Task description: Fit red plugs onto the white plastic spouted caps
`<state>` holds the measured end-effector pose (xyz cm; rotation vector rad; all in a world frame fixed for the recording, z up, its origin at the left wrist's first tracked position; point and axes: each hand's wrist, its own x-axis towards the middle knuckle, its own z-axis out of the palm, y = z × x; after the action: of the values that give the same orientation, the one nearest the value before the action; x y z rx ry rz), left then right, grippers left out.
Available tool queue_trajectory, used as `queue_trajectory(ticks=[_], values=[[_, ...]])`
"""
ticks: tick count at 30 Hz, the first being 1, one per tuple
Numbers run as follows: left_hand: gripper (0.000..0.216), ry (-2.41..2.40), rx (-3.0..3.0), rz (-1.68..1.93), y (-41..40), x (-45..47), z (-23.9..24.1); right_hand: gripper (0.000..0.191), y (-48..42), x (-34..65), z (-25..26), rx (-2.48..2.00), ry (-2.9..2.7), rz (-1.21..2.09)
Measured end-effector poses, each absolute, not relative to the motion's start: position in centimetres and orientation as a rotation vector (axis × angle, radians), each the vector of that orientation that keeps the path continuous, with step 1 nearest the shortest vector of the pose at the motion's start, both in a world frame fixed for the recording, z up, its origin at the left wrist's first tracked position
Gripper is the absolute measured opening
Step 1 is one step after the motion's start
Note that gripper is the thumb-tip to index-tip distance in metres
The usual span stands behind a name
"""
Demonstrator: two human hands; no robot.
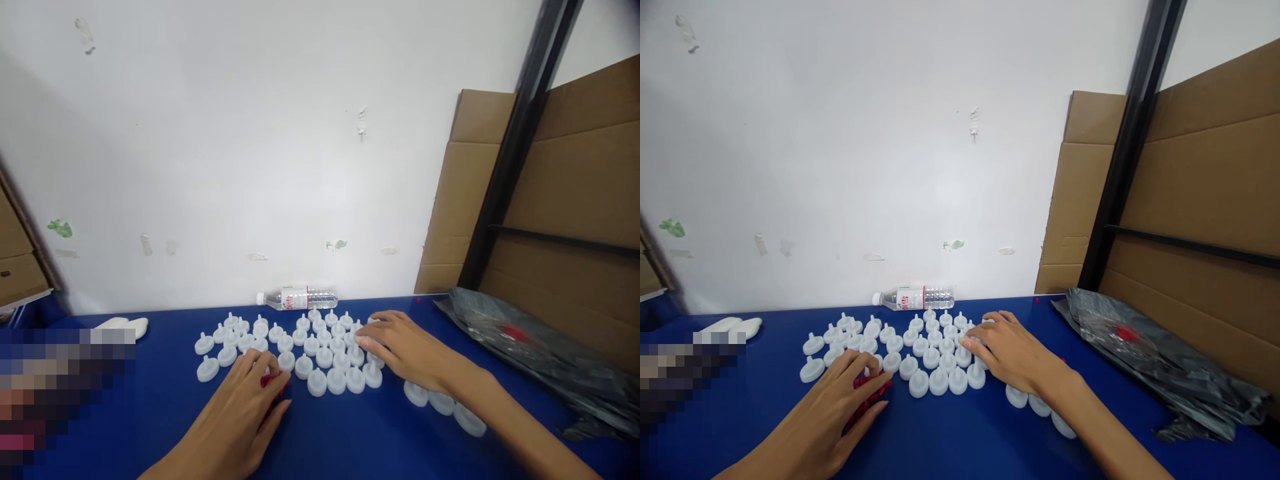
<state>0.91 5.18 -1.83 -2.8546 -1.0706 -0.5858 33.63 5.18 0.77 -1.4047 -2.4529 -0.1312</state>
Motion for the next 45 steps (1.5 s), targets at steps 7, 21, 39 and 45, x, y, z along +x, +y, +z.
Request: queue_trajectory(ticks=[7, 21, 39, 45], values=[[0.018, -1.052, -2.818, -0.619, 5.1, 1.2, -2.3, 0.041, 5.3, 33.6, 1.0, -1.361, -2.436, -0.182], [0.020, -0.876, -2.867, -0.703, 5.4, 1.7, -2.9, 0.038, 4.2, 29.9, 0.4, -1.024, -2.268, -0.441], [0.043, -0.576, -2.889, -1.129, 4.6, 1.4, -2.3, 0.051, 1.7, 26.2, 0.0, -0.831, -2.471, -0.232], [0.042, -0.555, -2.835, -1.181, 4.7, 1.4, -2.1, 0.046, 1.7, 26.2, 0.0, -0.759, -2.420, -0.300]])
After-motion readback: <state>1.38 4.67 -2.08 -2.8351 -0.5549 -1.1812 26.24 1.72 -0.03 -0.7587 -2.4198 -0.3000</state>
